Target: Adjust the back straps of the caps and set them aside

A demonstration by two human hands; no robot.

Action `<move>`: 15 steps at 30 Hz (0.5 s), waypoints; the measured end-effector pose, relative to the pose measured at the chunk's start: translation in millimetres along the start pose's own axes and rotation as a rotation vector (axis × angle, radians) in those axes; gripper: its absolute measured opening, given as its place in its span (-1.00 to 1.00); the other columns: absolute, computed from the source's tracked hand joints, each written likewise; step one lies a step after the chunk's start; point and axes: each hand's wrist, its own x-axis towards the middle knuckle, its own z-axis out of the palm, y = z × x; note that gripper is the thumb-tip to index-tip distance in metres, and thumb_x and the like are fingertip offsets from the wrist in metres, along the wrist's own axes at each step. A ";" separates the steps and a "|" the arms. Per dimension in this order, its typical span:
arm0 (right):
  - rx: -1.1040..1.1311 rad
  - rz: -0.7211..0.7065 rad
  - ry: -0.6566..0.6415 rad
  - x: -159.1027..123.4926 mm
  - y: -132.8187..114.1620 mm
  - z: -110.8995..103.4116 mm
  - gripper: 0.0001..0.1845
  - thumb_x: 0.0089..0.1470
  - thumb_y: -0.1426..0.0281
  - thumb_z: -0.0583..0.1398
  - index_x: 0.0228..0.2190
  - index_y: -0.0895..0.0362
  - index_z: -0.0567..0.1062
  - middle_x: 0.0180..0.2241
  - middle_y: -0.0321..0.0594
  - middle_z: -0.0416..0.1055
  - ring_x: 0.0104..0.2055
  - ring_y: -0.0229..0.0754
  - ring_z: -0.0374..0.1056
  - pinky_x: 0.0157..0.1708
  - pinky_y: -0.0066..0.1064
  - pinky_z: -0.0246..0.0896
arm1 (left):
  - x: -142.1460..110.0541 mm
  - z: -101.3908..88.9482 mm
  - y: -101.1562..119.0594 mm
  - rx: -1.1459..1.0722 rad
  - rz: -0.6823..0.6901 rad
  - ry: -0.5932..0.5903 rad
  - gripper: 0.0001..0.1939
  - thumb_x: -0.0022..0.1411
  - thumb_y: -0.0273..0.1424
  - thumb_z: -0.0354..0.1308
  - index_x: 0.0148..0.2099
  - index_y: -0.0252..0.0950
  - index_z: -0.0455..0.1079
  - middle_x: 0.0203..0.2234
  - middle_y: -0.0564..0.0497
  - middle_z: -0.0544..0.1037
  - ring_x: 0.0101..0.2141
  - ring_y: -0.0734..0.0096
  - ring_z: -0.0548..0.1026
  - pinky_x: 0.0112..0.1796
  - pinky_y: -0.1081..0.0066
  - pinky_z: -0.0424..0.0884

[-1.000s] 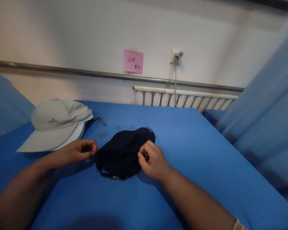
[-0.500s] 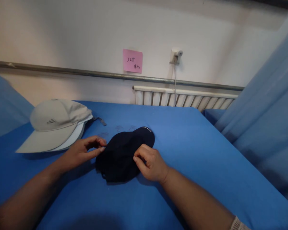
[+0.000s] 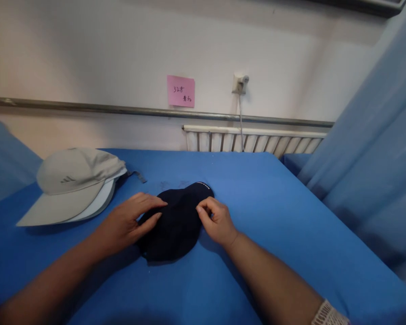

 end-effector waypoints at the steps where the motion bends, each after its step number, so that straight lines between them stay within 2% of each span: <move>1: 0.012 0.024 0.017 1.4 3.9 -0.7 -0.86 0.16 0.39 0.11 -0.43 0.11 0.41 -0.52 -0.34 0.29 -0.48 -0.30 0.21 -0.44 -0.44 0.14 | 1.8 -0.6 -0.7 0.003 -0.002 -0.017 -0.77 0.24 -0.35 0.06 -0.08 -0.16 0.45 -0.21 -0.03 0.55 -0.16 0.21 0.47 -0.11 0.24 0.38; 7: 0.088 0.141 0.041 6.0 18.8 -2.3 -0.85 0.14 0.36 0.12 -0.44 0.13 0.41 -0.57 -0.38 0.26 -0.54 -0.33 0.17 -0.50 -0.48 0.10 | 15.3 -15.5 -5.1 -0.023 -0.096 -0.128 -0.82 0.19 -0.34 0.05 -0.16 -0.21 0.39 -0.37 0.03 0.50 -0.38 0.34 0.45 -0.33 0.38 0.36; 11: 0.105 0.175 0.035 6.7 24.7 -1.0 -0.83 0.14 0.32 0.13 -0.44 0.13 0.42 -0.57 -0.39 0.26 -0.55 -0.33 0.17 -0.50 -0.48 0.10 | 29.6 -32.4 -10.9 -0.029 -0.095 -0.143 -0.84 0.15 -0.34 0.07 -0.21 -0.23 0.38 -0.40 0.05 0.49 -0.38 0.37 0.45 -0.32 0.40 0.35; 15: 0.106 0.194 0.035 8.2 30.8 -0.8 -0.82 0.13 0.31 0.14 -0.44 0.13 0.43 -0.58 -0.39 0.26 -0.55 -0.34 0.16 -0.51 -0.49 0.10 | 37.6 -42.2 -15.8 0.026 -0.061 -0.246 -0.85 0.14 -0.35 0.06 -0.23 -0.24 0.38 -0.40 0.05 0.50 -0.38 0.37 0.45 -0.31 0.40 0.35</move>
